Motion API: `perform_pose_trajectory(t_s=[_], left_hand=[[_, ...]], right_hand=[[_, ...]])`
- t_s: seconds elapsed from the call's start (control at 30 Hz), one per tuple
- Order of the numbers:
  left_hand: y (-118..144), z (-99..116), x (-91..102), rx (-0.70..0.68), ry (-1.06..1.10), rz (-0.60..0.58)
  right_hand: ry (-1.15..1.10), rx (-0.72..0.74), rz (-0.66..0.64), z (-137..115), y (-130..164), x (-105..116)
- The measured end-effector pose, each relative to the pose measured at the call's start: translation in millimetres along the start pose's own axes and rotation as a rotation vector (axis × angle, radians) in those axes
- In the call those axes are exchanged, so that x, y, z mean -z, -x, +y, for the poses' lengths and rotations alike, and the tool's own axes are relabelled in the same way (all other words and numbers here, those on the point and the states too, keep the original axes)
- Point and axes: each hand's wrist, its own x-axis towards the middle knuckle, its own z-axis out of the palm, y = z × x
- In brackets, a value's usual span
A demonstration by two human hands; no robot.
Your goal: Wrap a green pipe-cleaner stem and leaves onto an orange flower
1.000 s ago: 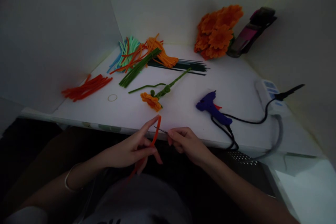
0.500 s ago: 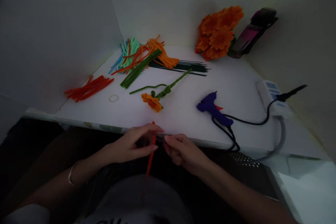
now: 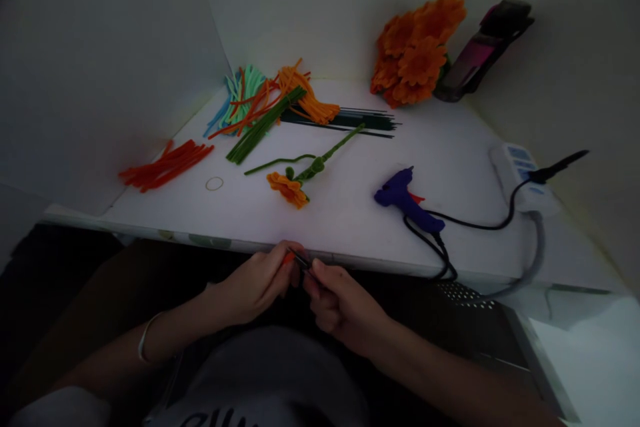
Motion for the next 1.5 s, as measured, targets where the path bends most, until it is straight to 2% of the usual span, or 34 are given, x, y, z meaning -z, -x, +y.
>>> perform_pose_trajectory(t_s=[0.23, 0.33, 0.47, 0.7, 0.77, 1.0, 1.17, 1.37, 1.5], left_hand=[[-2.3, -8.8, -7.9, -0.204, -0.435, 0.16], [-3.2, -9.6, -5.2, -0.241, -0.528, 0.126], [-2.8, -8.6, -4.7, -0.237, -0.533, 0.074], [-3.0, -12.3, -5.2, -0.325, -0.52, 0.219], [-2.9, -14.2, -3.5, -0.339, -0.545, 0.229], [0.1, -18.6, 2.9, -0.452, -0.721, 0.183], [3.3, -19.9, 0.3, -0.48, -0.723, 0.114], [8.6, -22.0, -2.1, -0.536, -0.753, 0.122], [10.6, -24.8, -3.6, -0.588, -0.783, 0.172]], right_hand=[[-0.142, -0.1, -0.028, 3.2, 0.8, -7.4], [-0.2, -0.135, -0.06, 2.6, -0.5, -5.3], [-0.219, -0.149, -0.095, 4.0, -1.0, -3.3], [-0.206, -0.105, -0.064, 9.0, 1.4, -9.6], [-0.212, -0.102, -0.053, 10.7, 2.3, -9.7], [-0.155, -0.137, 0.016, 20.2, 7.2, 2.1], [-0.113, -0.147, 0.029, 27.0, 10.6, 7.9], [-0.041, -0.191, 0.08, 31.1, 12.1, 6.2], [-0.02, -0.209, 0.116, 32.5, 14.0, 5.5]])
